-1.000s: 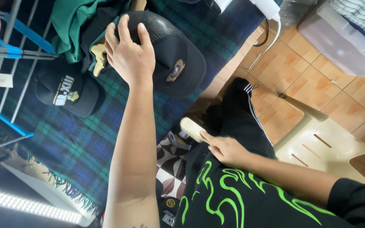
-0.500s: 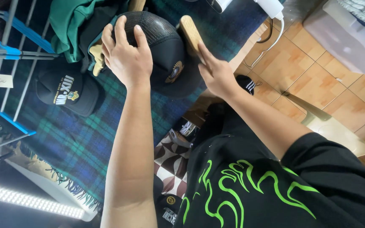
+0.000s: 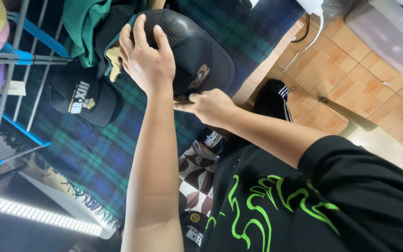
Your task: Cleaning and steaming baseball caps using a brush and a handheld steamer
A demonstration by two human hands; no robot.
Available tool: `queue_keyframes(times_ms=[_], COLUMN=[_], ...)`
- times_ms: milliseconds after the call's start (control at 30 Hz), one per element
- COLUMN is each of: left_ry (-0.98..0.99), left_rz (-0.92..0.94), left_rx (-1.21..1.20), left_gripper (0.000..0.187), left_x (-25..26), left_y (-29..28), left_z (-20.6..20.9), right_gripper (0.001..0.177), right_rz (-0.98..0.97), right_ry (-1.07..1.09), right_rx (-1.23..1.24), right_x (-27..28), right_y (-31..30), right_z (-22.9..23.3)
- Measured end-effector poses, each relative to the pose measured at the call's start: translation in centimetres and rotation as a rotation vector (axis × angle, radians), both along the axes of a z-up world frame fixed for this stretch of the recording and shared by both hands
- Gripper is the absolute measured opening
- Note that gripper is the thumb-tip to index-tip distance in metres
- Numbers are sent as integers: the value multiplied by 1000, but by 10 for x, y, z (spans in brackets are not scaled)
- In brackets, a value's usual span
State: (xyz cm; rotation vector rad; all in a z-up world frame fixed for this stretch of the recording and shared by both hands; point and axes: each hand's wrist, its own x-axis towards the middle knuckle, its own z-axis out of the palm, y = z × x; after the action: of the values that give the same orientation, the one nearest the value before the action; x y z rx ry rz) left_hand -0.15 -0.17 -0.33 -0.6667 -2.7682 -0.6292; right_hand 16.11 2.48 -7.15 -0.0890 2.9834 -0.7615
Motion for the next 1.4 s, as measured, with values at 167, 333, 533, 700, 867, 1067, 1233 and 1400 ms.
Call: queue_keyframes(times_ms=[167, 333, 533, 700, 867, 1067, 1233, 1400], left_ry=[0, -22, 142, 12, -517, -793, -1245, -1145], left_rz=[1, 26, -254, -174, -46, -13, -21, 289], left_rx=[4, 28, 444, 482, 691, 671, 740, 1009], left_gripper=[37, 35, 26, 33, 60, 34, 68, 64], left_x=[-1, -3, -4, 31, 88, 182, 216, 192], left_y=[-3, -2, -21, -60, -98, -132, -136, -162], left_z=[-3, -5, -2, -41, -23, -51, -29, -47], right_gripper=[75, 35, 48, 53, 58, 53, 89, 26], right_rz=[51, -411, -844, -925, -964, -637, -306, 117], right_ry=[149, 323, 211, 11, 85, 277, -13, -254], right_rx=[114, 158, -539, -793, -806, -766, -469, -474], right_x=[52, 155, 164, 67, 0, 80, 151, 88], right_y=[57, 115, 74, 35, 108, 57, -20, 10], right_z=[-8, -36, 1, -12, -51, 46, 38, 75])
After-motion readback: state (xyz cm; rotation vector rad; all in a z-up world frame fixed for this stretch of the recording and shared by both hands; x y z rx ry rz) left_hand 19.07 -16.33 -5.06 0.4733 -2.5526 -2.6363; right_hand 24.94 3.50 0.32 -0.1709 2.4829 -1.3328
